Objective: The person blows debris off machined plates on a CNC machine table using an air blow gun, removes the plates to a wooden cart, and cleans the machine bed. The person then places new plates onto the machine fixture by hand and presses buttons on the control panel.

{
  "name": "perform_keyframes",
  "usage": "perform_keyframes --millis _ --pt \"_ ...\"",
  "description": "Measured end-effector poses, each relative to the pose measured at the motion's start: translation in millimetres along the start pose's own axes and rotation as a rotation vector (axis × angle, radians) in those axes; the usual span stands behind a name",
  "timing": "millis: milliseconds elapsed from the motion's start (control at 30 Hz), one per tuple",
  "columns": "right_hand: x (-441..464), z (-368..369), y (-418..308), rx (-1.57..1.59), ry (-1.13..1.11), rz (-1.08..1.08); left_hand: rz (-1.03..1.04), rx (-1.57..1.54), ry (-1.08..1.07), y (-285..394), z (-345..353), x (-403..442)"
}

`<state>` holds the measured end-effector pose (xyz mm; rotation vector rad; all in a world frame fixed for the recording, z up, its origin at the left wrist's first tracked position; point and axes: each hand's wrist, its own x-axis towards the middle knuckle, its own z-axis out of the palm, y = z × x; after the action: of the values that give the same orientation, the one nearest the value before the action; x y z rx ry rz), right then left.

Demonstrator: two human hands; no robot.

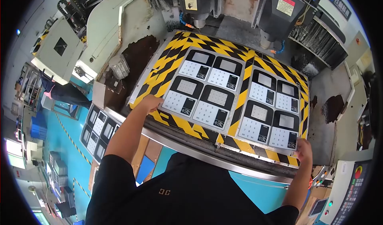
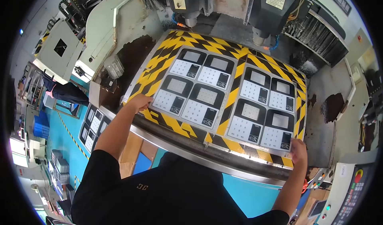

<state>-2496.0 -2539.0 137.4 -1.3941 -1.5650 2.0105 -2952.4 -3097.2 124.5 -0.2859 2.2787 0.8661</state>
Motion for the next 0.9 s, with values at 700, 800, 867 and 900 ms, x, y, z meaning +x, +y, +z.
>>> perform_keyframes --millis 700,800,867,900 --pt "-22 328 55 0.246 -0.426 0.133 0.080 -0.697 -0.391 -12 -2 1" --pt "-21 330 56 0.109 -0.380 0.135 0.201 -0.564 -0.431 -14 -6 -4" --pt "-16 326 51 -0.157 -0.387 0.049 0.216 -0.567 -0.385 -12 -6 -7" --pt "-11 320 45 -0.379 -0.388 -0.035 0.228 -0.591 -0.364 -11 -5 -6"
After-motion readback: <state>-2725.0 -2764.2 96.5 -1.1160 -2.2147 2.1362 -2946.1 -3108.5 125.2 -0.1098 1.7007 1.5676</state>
